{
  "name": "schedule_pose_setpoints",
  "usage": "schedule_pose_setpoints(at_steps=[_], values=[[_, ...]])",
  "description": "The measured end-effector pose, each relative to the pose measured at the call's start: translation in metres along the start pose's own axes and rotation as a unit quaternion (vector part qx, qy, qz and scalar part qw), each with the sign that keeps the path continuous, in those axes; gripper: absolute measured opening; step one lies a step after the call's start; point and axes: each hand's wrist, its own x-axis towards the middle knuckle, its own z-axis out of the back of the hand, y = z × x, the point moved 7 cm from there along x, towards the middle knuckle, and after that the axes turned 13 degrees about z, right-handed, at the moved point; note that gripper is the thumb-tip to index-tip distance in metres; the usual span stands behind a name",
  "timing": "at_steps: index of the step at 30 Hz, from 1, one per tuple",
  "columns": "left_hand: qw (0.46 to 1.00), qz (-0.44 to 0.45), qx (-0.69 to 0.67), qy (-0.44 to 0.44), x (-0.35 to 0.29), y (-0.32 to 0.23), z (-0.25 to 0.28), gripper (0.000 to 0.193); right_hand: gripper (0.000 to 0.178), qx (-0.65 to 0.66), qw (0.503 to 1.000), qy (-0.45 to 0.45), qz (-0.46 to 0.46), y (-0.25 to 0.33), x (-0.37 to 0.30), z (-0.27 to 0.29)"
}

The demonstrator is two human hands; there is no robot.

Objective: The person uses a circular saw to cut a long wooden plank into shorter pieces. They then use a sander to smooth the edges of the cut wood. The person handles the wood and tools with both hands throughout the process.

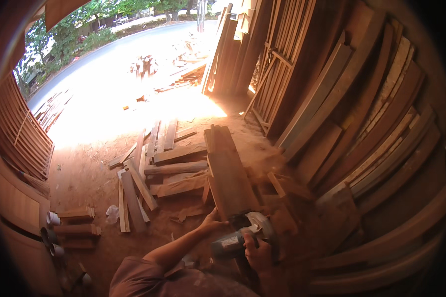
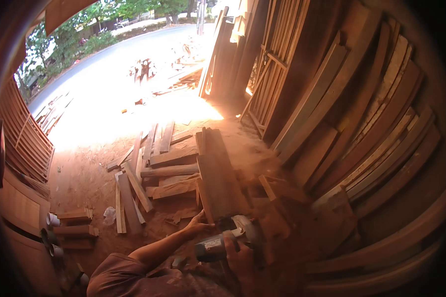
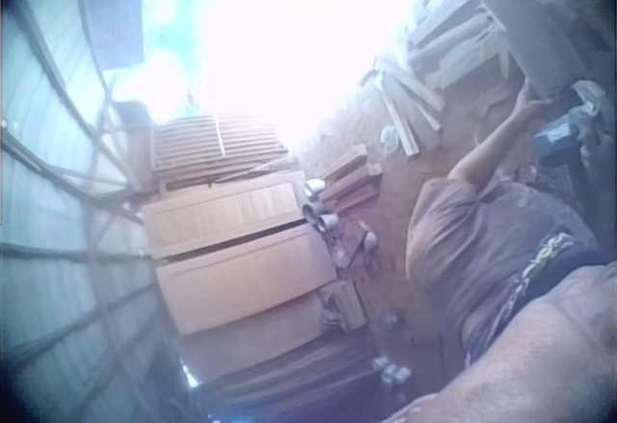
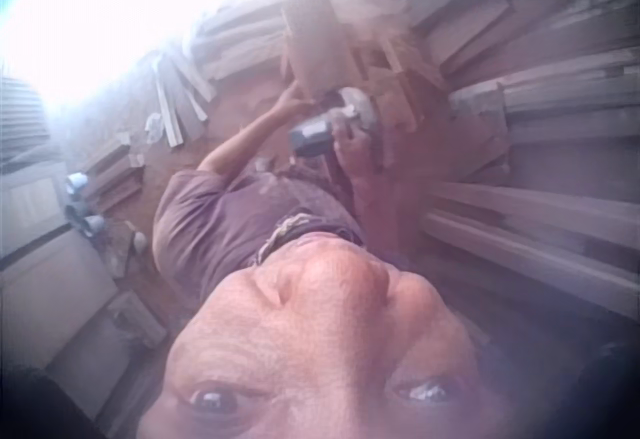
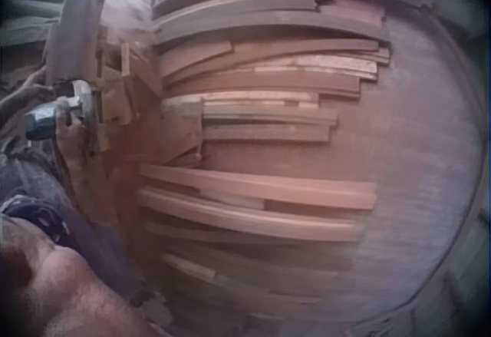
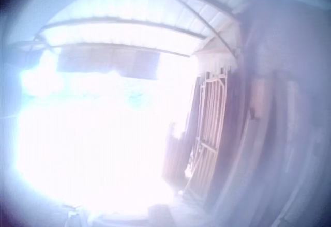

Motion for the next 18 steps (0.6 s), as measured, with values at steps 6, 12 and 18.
schedule_pose_setpoints(at_steps=[6, 12, 18], values=[[1.0, 0.007, 0.026, 0.0, 0.005, -0.015, 0.009, 0.103, 0.06, -0.035, 0.999, 0.022, -0.007, 0.03, 0.012, -0.001], [0.999, 0.03, 0.031, -0.011, 0.005, -0.028, 0.012, 0.098, 0.051, -0.062, 0.997, -0.013, 0.049, 0.038, 0.02, -0.006], [0.998, -0.003, 0.051, -0.041, 0.014, -0.014, 0.03, 0.096, 0.055, -0.019, 0.997, -0.017, 0.074, 0.051, 0.017, -0.008]])
